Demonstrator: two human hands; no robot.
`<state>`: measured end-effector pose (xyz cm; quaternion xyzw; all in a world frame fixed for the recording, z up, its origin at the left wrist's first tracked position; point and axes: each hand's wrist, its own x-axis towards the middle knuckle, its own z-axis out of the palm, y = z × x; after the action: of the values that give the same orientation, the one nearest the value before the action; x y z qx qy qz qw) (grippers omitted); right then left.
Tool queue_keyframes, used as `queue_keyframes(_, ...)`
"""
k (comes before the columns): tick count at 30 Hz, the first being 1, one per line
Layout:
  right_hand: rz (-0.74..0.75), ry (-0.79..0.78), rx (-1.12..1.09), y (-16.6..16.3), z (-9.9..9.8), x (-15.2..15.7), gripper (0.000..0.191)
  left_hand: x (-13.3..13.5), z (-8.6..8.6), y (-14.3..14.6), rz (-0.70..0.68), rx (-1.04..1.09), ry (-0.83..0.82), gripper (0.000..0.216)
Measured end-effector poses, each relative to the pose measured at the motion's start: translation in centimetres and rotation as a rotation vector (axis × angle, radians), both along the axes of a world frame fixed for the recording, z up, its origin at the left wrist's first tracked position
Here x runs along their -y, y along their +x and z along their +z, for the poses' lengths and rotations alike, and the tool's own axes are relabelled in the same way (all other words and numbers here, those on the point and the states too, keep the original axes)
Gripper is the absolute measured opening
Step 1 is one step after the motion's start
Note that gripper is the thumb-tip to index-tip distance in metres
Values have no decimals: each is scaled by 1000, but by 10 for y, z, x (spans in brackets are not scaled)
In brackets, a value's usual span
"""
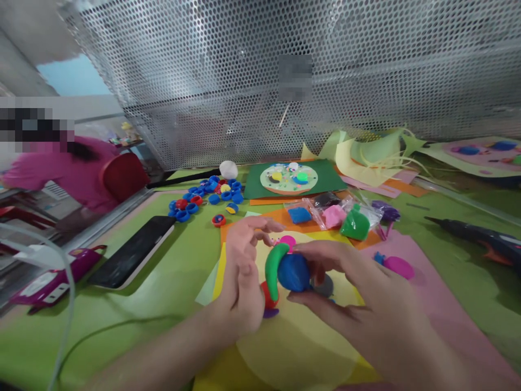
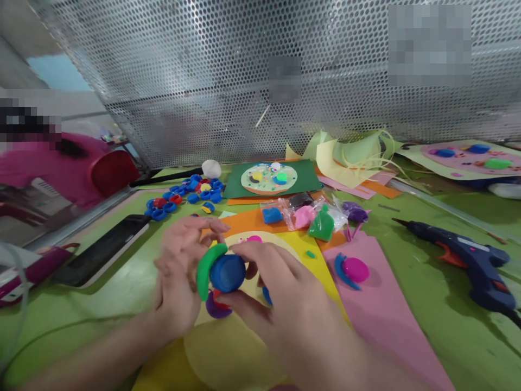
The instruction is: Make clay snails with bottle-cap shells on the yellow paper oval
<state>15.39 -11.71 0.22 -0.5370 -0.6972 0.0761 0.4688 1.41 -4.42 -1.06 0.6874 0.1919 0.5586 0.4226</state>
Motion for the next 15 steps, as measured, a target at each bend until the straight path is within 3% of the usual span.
queue_keyframes(5,-9,32,-33,-2,-3,2,38,8,-2,3,-12,-59,-36,35)
queue_keyframes(15,-48,223,104,-6,-3,4,29,17,-2,10,-7,27,-121,41)
